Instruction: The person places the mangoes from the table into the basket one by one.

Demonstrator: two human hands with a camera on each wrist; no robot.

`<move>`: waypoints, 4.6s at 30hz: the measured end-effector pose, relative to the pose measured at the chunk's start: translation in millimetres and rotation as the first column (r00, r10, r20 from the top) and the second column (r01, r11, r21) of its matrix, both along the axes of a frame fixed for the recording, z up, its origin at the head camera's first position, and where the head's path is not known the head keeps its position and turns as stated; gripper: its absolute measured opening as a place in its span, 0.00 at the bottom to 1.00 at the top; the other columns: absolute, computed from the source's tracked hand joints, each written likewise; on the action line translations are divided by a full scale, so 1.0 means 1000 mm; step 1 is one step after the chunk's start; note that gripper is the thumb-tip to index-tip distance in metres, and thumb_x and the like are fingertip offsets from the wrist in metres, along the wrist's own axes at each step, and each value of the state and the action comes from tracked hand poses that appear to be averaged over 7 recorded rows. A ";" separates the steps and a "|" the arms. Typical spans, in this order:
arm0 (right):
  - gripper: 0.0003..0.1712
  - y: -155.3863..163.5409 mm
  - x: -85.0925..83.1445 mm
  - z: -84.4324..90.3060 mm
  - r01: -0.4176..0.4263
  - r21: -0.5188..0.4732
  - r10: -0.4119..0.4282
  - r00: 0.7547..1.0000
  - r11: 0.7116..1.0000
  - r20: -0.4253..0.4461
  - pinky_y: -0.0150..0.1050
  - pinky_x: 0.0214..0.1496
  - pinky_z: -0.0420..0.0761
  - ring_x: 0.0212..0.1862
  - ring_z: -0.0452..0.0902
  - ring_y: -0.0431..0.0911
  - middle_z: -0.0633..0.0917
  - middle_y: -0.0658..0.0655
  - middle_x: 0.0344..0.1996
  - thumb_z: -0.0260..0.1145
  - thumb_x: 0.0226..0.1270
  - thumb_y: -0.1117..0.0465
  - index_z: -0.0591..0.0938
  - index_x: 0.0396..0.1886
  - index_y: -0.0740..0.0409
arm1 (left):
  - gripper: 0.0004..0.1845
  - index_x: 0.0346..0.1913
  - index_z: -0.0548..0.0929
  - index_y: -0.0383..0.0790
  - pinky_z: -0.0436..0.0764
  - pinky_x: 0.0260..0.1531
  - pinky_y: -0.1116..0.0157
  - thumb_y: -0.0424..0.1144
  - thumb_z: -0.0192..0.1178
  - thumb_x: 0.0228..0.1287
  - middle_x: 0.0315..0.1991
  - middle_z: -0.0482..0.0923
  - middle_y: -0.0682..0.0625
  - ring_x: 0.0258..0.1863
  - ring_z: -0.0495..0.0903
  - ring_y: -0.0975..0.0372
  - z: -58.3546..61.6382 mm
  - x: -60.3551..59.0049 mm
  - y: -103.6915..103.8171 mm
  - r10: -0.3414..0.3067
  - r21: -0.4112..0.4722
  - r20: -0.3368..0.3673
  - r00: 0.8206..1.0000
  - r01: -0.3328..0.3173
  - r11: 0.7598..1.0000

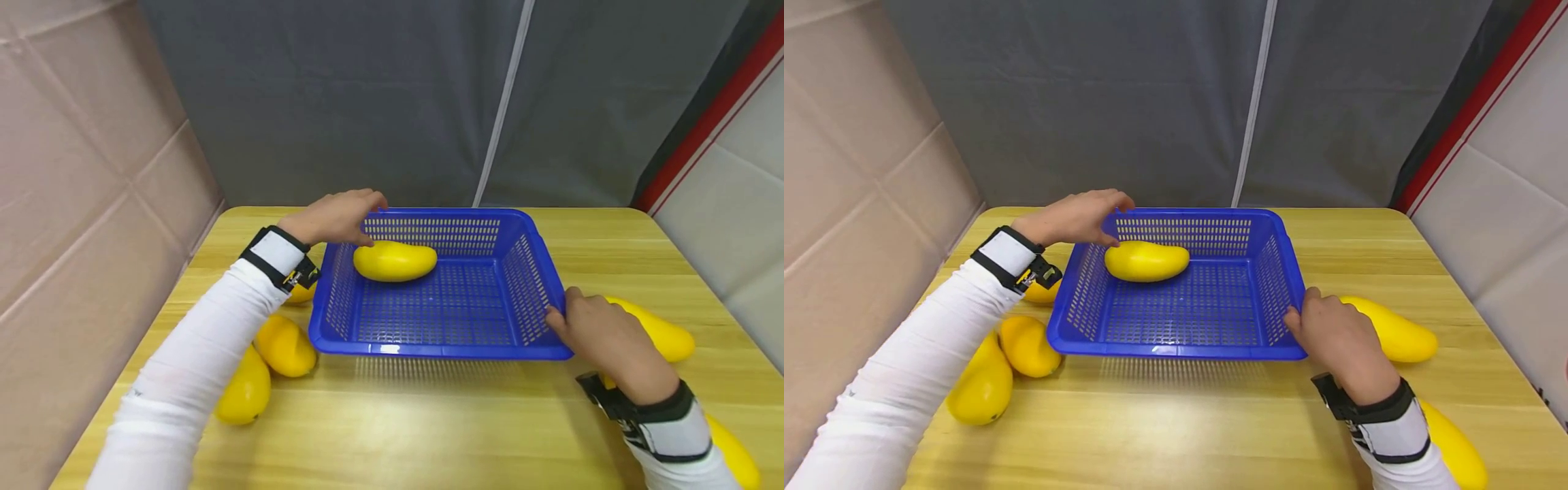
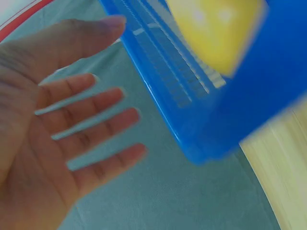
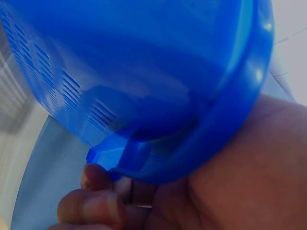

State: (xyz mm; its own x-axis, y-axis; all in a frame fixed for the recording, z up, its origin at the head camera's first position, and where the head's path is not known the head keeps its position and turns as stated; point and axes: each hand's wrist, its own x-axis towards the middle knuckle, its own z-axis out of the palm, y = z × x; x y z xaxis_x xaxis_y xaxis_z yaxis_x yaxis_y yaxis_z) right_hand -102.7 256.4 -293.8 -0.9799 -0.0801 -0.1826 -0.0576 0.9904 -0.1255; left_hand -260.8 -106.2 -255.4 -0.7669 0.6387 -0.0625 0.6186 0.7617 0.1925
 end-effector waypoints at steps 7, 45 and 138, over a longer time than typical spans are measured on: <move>0.25 -0.001 0.000 0.000 0.000 -0.009 0.000 1.000 1.000 -0.005 0.44 0.21 0.71 0.22 0.70 0.52 0.71 0.59 0.20 0.53 0.72 0.50 0.69 0.38 0.74 | 0.33 0.63 0.70 0.39 0.72 0.54 0.53 0.43 0.70 0.56 0.60 0.71 0.45 0.57 0.72 0.53 0.005 -0.001 -0.019 -0.015 0.056 -0.034 0.999 0.017 0.998; 0.26 -0.005 -0.002 -0.001 0.032 -0.020 -0.032 0.999 0.999 0.013 0.41 0.20 0.70 0.22 0.70 0.50 0.72 0.60 0.20 0.53 0.72 0.51 0.68 0.41 0.76 | 0.27 0.51 0.77 0.33 0.77 0.44 0.51 0.45 0.72 0.52 0.44 0.78 0.41 0.40 0.77 0.50 -0.028 0.047 -0.105 0.120 -0.031 0.004 0.993 -0.119 0.992; 0.28 -0.007 -0.005 0.004 0.051 -0.016 -0.050 0.998 0.999 0.047 0.42 0.22 0.71 0.23 0.71 0.51 0.72 0.60 0.21 0.54 0.71 0.50 0.68 0.45 0.77 | 0.38 0.57 0.78 0.40 0.67 0.59 0.49 0.38 0.80 0.36 0.60 0.72 0.40 0.54 0.73 0.51 -0.079 0.100 -0.108 -0.102 -0.039 0.338 0.936 0.122 0.992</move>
